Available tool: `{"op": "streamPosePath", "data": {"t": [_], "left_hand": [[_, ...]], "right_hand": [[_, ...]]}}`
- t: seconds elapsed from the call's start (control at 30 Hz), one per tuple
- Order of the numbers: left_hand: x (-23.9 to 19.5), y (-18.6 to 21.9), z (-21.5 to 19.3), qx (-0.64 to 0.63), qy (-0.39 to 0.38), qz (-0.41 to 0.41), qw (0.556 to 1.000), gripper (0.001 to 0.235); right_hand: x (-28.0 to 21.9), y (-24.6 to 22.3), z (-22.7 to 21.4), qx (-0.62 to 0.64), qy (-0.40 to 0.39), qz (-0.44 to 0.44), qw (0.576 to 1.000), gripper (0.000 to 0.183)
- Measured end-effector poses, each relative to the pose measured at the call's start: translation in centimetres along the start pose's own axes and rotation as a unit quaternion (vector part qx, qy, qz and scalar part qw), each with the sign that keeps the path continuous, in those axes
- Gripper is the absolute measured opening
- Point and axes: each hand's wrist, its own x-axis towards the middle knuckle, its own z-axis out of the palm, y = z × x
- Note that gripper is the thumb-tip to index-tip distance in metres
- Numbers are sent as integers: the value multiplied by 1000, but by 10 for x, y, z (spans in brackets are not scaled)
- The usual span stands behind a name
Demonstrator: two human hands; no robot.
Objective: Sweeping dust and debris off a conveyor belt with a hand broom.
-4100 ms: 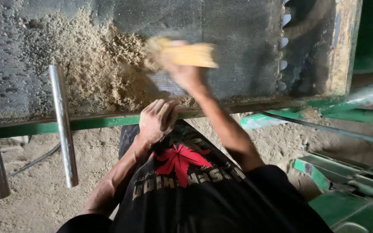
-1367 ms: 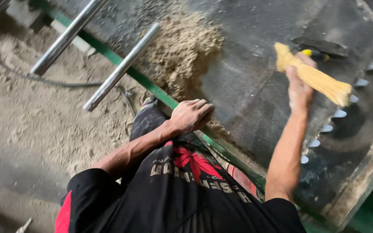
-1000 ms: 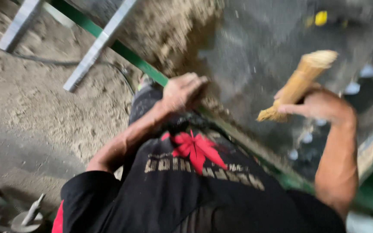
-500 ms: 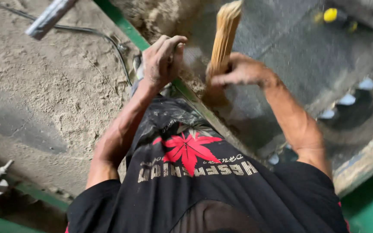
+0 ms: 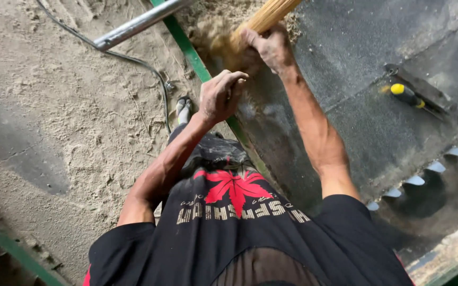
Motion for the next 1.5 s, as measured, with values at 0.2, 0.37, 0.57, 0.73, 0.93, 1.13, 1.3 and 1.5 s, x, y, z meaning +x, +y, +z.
{"op": "streamPosePath", "data": {"t": [0.2, 0.37, 0.57, 0.73, 0.93, 1.13, 1.3, 1.5], "left_hand": [[-1, 1, -1, -25, 5, 2, 1000, 10], [-11, -18, 9, -21, 23, 1, 1000, 11], [-20, -31, 9, -295, 142, -152, 933, 24], [-19, -33, -18, -312, 199, -157, 915, 28], [-21, -41, -29, -327, 245, -186, 894, 29], [-19, -30, -16, -323, 216, -192, 901, 26], [-7, -18, -11, -90, 74, -133, 984, 14], [-8, -33, -8, 14, -18, -17, 1000, 17]], "right_hand": [[10, 4, -37, 115, 43, -216, 969, 16], [-68, -55, -87, 104, -18, -149, 983, 20], [-117, -32, -82, 65, -148, 146, 976, 27], [-95, -25, -39, 53, -206, 209, 955, 31], [-15, -33, 3, 135, -121, 116, 977, 38], [63, 16, 50, 104, -16, 63, 992, 36], [110, 35, 82, 330, 186, 37, 925, 41], [117, 68, 51, 267, 292, 91, 914, 52]]}}
